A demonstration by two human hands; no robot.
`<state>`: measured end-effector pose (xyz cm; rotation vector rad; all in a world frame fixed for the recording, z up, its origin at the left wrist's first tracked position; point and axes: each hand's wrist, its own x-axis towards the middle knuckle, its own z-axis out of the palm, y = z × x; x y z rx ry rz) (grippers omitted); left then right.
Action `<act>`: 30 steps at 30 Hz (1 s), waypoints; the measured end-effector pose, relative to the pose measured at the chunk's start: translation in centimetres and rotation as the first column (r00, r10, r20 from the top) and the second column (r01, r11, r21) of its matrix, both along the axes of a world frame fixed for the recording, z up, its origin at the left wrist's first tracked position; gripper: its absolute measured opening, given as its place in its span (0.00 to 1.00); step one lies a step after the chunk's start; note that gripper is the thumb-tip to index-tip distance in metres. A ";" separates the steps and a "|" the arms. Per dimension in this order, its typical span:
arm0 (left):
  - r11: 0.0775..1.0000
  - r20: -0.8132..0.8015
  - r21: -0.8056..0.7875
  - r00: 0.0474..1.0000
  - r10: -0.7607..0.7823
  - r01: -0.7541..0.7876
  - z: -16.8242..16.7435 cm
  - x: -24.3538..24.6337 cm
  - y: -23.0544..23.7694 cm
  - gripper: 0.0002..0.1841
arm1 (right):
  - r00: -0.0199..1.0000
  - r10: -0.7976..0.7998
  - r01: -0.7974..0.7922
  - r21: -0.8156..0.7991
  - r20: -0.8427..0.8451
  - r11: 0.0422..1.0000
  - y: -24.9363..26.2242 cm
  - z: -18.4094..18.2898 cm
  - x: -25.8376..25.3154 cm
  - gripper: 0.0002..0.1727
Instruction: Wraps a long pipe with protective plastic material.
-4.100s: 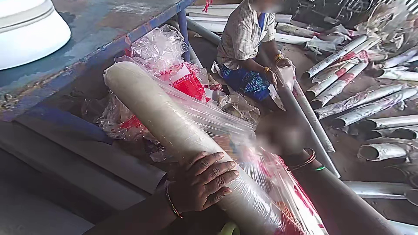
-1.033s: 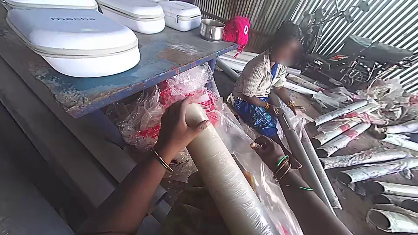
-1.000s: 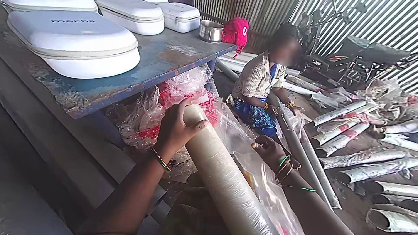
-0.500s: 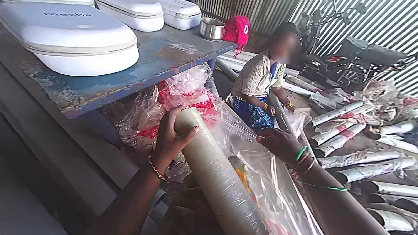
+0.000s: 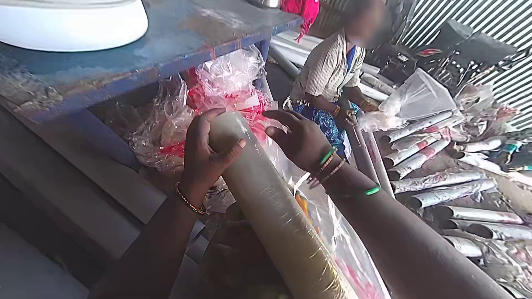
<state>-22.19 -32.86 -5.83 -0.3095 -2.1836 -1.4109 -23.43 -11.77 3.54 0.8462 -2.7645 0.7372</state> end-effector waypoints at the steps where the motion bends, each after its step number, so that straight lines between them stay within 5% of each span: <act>1: 1.000 -0.011 0.009 1.000 -0.010 0.010 0.0 -0.1 0.0 0.40 | 0.997 0.008 -0.009 0.015 0.072 1.000 -0.8 0.0 -0.6 0.24; 6: 0.998 -0.028 0.066 1.000 -0.004 0.006 -0.4 -0.5 -0.5 0.42 | 0.961 -0.022 -0.012 0.123 0.275 0.992 -2.2 -1.0 -2.8 0.22; 14: 0.989 -0.061 0.150 0.998 0.003 0.007 -1.2 -0.8 -1.1 0.42 | 0.954 -0.189 0.106 0.325 0.235 0.940 -3.6 -1.8 -5.3 0.17; 19: 0.916 -0.193 0.356 0.973 -0.123 0.186 -3.0 -0.6 -1.0 0.40 | 0.851 -0.283 0.004 0.534 0.443 0.846 -2.0 -9.5 -7.7 0.19; 24: 0.784 -0.330 0.515 0.924 -0.192 0.347 -5.4 -0.3 -1.1 0.35 | 0.742 -0.221 -0.027 0.358 0.633 0.933 -1.4 -14.0 -6.5 0.23; 30: 0.769 -0.361 0.521 0.912 -0.193 0.369 -5.4 -0.7 -1.4 0.26 | 0.679 -0.243 0.106 0.235 0.693 0.966 -1.1 -12.5 -6.1 0.23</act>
